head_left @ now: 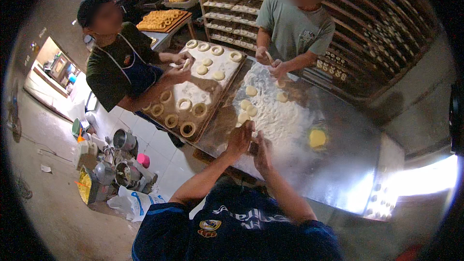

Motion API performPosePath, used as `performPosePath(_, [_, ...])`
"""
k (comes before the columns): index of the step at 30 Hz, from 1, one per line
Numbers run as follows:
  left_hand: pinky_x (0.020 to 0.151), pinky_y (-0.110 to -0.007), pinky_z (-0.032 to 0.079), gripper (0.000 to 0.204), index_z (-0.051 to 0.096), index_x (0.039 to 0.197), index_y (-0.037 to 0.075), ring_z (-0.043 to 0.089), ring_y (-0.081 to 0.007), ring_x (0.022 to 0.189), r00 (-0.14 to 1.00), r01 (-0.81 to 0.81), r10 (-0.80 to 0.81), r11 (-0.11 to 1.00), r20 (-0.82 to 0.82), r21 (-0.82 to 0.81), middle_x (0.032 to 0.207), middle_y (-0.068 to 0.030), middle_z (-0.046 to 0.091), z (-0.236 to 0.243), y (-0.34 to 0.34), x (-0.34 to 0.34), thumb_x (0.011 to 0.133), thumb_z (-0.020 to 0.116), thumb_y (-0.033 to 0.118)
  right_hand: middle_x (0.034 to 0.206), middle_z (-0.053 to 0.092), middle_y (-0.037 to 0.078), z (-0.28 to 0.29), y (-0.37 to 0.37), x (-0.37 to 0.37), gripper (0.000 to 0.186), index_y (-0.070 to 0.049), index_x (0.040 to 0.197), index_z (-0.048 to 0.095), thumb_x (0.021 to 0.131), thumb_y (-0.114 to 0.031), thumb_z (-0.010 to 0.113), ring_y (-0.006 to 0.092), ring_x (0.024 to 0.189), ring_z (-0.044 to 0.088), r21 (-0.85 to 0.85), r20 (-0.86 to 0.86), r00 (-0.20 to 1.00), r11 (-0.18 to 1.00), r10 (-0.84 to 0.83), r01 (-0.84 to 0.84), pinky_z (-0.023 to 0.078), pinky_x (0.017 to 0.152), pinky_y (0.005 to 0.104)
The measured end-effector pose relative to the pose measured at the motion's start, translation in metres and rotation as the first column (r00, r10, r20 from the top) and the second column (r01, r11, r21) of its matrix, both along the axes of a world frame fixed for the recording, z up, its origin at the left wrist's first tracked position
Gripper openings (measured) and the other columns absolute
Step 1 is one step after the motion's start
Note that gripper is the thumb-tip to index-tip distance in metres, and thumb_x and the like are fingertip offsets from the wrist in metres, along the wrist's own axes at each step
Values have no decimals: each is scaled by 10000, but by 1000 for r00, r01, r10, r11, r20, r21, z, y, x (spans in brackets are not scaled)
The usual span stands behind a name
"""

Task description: The person shapes dough balls into ring shapes by hand and places them onto a wooden board. Two other people are also shaping dough at the same table. The person repeatedly picks up dough, forms it into a ring, and arranges it on the board.

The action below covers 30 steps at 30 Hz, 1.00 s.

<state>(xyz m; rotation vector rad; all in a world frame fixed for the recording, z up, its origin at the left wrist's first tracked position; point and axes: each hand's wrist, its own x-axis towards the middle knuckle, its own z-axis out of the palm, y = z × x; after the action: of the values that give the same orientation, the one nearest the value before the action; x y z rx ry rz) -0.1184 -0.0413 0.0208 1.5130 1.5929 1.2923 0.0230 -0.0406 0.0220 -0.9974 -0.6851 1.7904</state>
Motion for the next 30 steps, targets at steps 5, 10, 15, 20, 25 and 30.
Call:
performPosePath(5, [571, -426, 493, 510, 600, 1074, 30, 604, -232, 617, 962, 35, 37, 966, 271, -257, 763, -106, 613, -18, 6, -46, 1124, 411, 501, 684, 588, -46, -10, 5, -63, 472, -14, 774, 730, 1019, -418, 723, 67, 612, 499, 39, -4, 989, 988, -147, 147, 435, 559, 285])
performPosePath(10, [685, -514, 504, 532, 618, 1101, 2, 635, -370, 634, 664, 22, 329, 889, 671, -458, 818, -209, 643, -29, 21, -95, 1132, 368, 470, 695, 535, -54, -22, 21, -114, 481, -59, 716, 633, 1008, -428, 734, 60, 633, 440, 75, 201, 931, 952, -306, 296, 359, 544, 300])
performPosePath(15, [700, -382, 551, 331, 579, 1146, 42, 683, -217, 891, 1000, -10, 4, 978, -30, -206, 982, -94, 701, -12, 33, -166, 1131, 478, 357, 694, 556, -4, -24, 49, -173, 554, -38, 754, 635, 1000, -529, 704, 105, 626, 466, 63, 426, 905, 998, -9, -20, 401, 581, 319])
performPosePath(20, [833, -336, 568, 336, 555, 1343, 27, 640, -159, 1139, 944, 20, 48, 980, 326, -200, 1144, -127, 702, -22, 72, -227, 1069, 648, 198, 1063, 714, 147, -30, 108, -230, 554, 25, 1126, 660, 967, -499, 743, 227, 889, 674, 316, 568, 821, 937, -59, -151, 539, 820, 376])
performPosePath(25, [914, -347, 559, 386, 607, 1371, -26, 636, -176, 1188, 953, 140, -62, 958, 298, -249, 1211, -129, 710, -46, 132, -294, 1043, 678, 165, 1237, 702, 209, -53, 162, -266, 411, 20, 1255, 653, 962, -251, 753, 323, 1185, 674, 486, 479, 859, 869, -181, -89, 510, 1035, 404])
performPosePath(30, [810, -433, 573, 419, 710, 1158, 46, 702, -371, 933, 833, -49, -9, 995, -553, -91, 1051, -160, 720, -50, 155, -314, 769, 850, 111, 1102, 677, 130, -82, 173, -242, 290, -7, 1227, 587, 1009, -166, 692, 203, 1023, 661, 516, 716, 506, 852, -482, 82, 553, 927, 376])
